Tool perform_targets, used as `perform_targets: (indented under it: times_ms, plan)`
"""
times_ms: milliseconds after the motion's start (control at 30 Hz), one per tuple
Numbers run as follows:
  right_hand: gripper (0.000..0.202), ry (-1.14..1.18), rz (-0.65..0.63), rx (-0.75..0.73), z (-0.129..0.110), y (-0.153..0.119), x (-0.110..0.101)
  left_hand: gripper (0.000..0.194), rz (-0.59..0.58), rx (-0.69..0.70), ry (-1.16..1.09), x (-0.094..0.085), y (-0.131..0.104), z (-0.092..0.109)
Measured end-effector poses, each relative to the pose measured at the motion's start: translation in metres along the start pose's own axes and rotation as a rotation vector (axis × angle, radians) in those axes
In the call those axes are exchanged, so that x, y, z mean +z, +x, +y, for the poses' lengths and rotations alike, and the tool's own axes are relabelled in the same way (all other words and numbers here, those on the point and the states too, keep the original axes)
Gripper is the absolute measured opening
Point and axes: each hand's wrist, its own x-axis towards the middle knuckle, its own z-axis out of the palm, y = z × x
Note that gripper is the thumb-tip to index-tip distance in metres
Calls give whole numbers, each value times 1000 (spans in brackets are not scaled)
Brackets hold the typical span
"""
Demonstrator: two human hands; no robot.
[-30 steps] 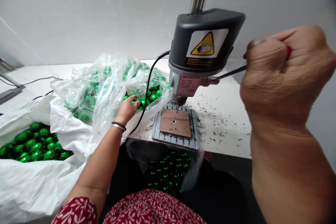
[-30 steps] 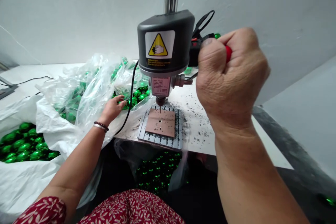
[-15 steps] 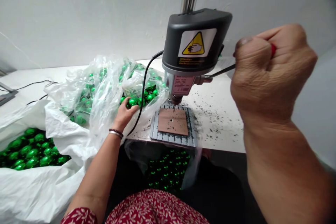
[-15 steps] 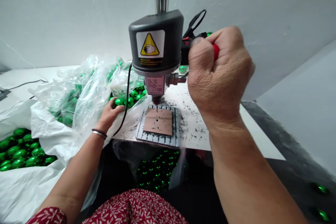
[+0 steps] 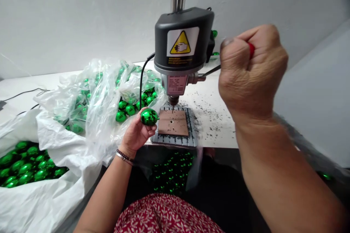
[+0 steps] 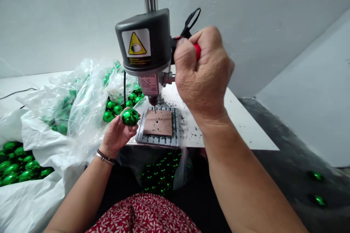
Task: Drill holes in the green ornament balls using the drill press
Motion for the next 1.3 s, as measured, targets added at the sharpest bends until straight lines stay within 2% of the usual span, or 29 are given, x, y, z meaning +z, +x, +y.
perform_targets:
  times_ms: [133,300,433,533,833,967,1100,1300]
  plan:
    - [26,32,-13,-53,3,-4,0,74,58,-24,106,2,10,-13]
    - [22,76,3,-91,3,-6,0,64,193,-37,475,10,29,-14]
    - [21,102,-3,-84,3,-6,-1,51,141,-110,658,21,43,-14]
    - [22,130,-1,-85,4,-6,-1,48,139,-129,758,27,50,-17]
    - [23,159,43,-120,6,-6,0,58,194,-130,1080,37,56,-22]
    - [23,147,33,-106,6,-8,-1,65,180,-23,1243,41,54,-25]
    - [22,135,24,-91,5,-9,-3,70,147,60,1266,40,55,-32]
    - [24,123,16,-90,5,-15,-6,73,163,-5,1210,40,56,-34]
